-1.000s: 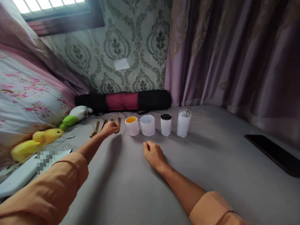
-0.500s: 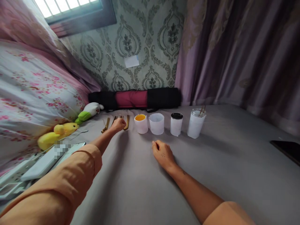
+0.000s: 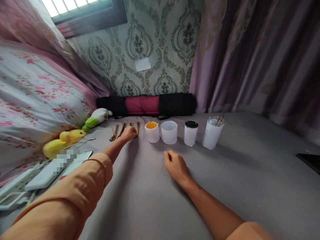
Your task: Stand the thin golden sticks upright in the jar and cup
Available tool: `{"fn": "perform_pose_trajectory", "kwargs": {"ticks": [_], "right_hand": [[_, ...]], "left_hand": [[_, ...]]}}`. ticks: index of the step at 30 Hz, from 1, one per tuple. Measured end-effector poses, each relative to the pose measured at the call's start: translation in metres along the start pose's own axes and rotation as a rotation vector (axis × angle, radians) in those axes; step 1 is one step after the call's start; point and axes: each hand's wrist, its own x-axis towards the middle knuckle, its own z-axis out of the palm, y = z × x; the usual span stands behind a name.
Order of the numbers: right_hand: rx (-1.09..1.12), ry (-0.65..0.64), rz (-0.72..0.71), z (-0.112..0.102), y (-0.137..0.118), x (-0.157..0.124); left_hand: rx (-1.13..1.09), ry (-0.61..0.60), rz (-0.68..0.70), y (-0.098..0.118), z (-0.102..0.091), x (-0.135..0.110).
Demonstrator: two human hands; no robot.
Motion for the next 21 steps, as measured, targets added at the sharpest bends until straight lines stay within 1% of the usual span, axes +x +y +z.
{"fn": "perform_pose_trajectory", "kwargs": {"ticks": [10, 21], "right_hand": [[0.009, 0.004, -0.011, -0.0003, 0.0009, 0.0004], [-0.008, -0.004, 0.017, -0.0019, -0.0017, 0.0001]], "left_hand": [[0.037, -0.005, 0.054, -0.0021, 0.0039, 0.0022], [0.037, -0.040, 0.046, 0.0024, 0.0081, -0.0007]]}}
